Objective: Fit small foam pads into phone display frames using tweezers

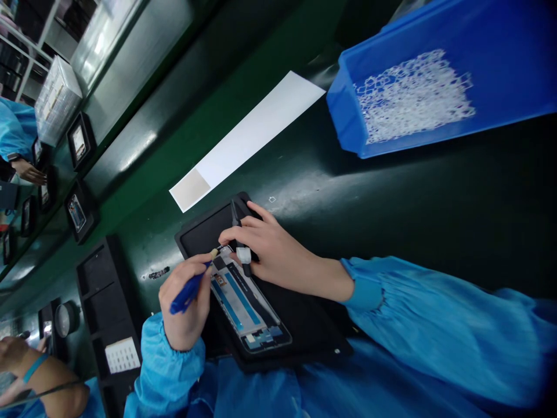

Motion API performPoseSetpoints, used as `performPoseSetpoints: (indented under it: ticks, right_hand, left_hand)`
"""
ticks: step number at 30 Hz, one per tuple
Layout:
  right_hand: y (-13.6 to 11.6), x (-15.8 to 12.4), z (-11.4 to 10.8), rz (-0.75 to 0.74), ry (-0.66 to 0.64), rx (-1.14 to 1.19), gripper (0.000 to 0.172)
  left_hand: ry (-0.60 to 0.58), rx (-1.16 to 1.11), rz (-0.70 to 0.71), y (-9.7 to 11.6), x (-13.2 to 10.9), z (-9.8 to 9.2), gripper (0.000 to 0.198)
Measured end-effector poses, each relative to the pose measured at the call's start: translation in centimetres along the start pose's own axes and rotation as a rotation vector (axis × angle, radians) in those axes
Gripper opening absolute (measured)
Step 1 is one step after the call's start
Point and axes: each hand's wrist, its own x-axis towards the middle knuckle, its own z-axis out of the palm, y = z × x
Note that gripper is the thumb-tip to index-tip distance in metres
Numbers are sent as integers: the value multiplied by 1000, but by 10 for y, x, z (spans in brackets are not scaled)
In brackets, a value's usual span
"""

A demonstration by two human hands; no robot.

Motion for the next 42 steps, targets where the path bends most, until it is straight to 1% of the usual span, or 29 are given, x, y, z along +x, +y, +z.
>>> performPoseSetpoints:
  ticks: [2, 4, 6, 8, 10, 16, 20, 22, 26, 28, 32, 37, 40, 42]
  right_hand:
    - [0, 1, -1, 1, 10, 6, 33]
    - [-1, 2, -1, -15, 39, 9, 27]
    - [-3, 2, -2, -39, 79, 34, 19]
    - [-6, 2, -2, -44, 113, 101, 12]
    - [-9, 2, -2, -34, 142, 186, 10]
    - [-12, -1, -4, 2, 157, 311, 13]
    - [-14, -1, -8, 20, 165, 372, 10]
    - [-16, 0, -10, 21, 165, 390, 10]
    - [-16, 0, -10, -27, 192, 351, 14]
    - [-15, -1, -8, -64, 217, 314, 15]
    - [-12, -1, -5, -131, 251, 246, 11]
    - [-12, -1, -3, -179, 254, 219, 8]
    - [-13, -1, -4, -185, 254, 218, 8]
    - [-14, -1, -5, -160, 227, 240, 9]
  left_hand:
    - [115, -100, -96, 0, -1, -1, 23]
    - [202, -189, -197, 0, -2, -2, 23]
    - [245, -273, -271, -1, -3, -2, 21]
    - [263, -338, -315, -1, -3, -1, 21]
    - [268, -379, -343, -1, -4, 2, 21]
    - [286, -415, -333, 0, -6, 5, 22]
    - [253, -453, -336, -1, -8, 4, 21]
    - [258, -454, -317, -1, -10, 4, 21]
    - [357, -448, -277, 4, -14, 1, 21]
    - [379, -439, -250, 6, -15, 0, 22]
    - [343, -434, -220, 9, -16, 2, 23]
    - [330, -424, -246, 7, -16, 5, 22]
    - [325, -413, -266, 5, -17, 5, 22]
    - [328, -418, -277, 3, -18, 4, 22]
